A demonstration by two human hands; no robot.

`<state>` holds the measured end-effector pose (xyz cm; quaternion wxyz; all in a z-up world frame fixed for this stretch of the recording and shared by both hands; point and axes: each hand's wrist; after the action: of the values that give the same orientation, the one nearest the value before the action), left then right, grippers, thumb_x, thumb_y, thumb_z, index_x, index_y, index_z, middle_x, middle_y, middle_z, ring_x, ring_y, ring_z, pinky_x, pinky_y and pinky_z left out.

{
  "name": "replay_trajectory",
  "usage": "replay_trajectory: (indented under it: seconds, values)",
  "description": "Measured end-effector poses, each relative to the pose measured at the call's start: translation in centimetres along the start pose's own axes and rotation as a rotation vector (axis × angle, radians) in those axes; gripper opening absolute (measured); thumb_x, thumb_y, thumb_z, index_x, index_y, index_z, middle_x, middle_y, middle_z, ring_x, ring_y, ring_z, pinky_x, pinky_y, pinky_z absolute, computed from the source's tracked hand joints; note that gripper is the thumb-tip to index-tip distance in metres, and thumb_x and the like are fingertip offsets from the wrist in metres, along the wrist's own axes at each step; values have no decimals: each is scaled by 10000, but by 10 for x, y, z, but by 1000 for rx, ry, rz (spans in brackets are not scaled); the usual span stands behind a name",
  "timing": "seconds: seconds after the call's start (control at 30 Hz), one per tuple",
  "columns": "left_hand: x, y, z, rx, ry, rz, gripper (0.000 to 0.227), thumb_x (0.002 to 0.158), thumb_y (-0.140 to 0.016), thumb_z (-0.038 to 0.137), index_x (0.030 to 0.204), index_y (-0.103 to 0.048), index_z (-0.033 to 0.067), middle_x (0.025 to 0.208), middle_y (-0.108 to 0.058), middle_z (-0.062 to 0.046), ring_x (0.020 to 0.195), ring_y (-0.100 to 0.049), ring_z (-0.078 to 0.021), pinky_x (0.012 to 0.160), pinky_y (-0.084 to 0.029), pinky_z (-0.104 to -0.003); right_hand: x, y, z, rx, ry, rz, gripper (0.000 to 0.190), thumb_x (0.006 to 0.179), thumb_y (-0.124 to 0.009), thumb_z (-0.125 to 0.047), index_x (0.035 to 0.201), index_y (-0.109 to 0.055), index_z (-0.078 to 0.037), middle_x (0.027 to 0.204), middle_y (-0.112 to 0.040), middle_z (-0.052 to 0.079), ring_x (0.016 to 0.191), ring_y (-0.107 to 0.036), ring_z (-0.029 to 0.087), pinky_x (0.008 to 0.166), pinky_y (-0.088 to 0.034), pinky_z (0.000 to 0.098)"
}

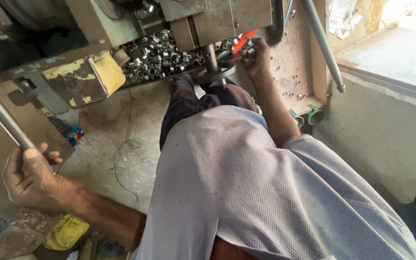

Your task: The person operates a manual press machine to shape small metal pieces. They repeatedly place a metal piece into the press, pull a lever to activate the press, and remove the finished piece, which falls into a collection tray.

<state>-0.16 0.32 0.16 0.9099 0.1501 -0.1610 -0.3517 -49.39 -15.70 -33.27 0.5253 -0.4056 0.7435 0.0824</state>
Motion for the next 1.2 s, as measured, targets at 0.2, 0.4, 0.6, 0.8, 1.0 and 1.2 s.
replay_trajectory:
  seconds: [0.2, 0.4, 0.6, 0.8, 1.0, 1.2]
  values:
    - [1, 4, -2, -59, 98, 42, 342, 1056, -793, 132, 1238, -682, -136, 1011, -769, -228, 720, -703, -203, 617, -570, -268, 12, -32, 17, 31, -96, -429, 203, 1055, -516, -200, 1035, -623, -29, 820, -657, 90, 698, -640, 204, 612, -550, 344]
    - [5, 6, -13, -192, 71, 92, 317, 1091, -791, 141, 1202, -685, -136, 963, -740, -211, 707, -682, -215, 618, -554, -269, -21, -48, 1, -114, -105, -91, 332, 991, -438, -223, 1151, -602, 17, 1037, -725, 137, 860, -734, 263, 743, -642, 436]
    - [6, 8, -38, -230, -269, 338, 335, 1097, -672, 283, 1315, -570, 52, 1026, -698, -214, 803, -700, -283, 661, -635, -341, -115, -52, -5, -739, 430, -29, 207, 1025, -607, -185, 928, -659, -9, 771, -637, 45, 661, -607, 142, 547, -486, 310]
    - [-17, 9, -125, -1441, 279, 306, 588, 1034, -464, 536, 1201, -683, 17, 990, -750, -209, 667, -743, -230, 570, -637, -310, -198, -88, -4, -1334, 1256, -686, 136, 1025, -688, -95, 939, -640, -1, 827, -649, 97, 718, -609, 167, 642, -507, 316]
    - [-66, -90, -218, -1357, 1054, 141, 339, 1025, -447, 324, 992, -688, 88, 832, -726, -92, 659, -696, -216, 566, -592, -325, -182, -189, 44, -1635, 1700, -921, 239, 966, -672, -73, 1178, -676, 39, 1217, -674, 191, 1301, -586, 361, 1071, -557, 457]
    - [-100, -203, -200, -870, 1152, -414, 349, 1086, -621, 362, 1071, -671, 17, 881, -737, -115, 657, -659, -168, 533, -548, -279, -136, -263, 87, -2088, 1691, -519, 582, 818, -605, 18, 1387, -550, 129, 1428, -508, 319, 1326, -482, 444, 1086, -459, 485]
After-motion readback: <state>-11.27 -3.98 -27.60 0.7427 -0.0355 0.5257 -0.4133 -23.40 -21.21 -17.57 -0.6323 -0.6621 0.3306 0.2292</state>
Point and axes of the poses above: each hand's wrist, its own x-axis towards the middle knuckle, its own y-axis out of the back of the hand, z = x × y
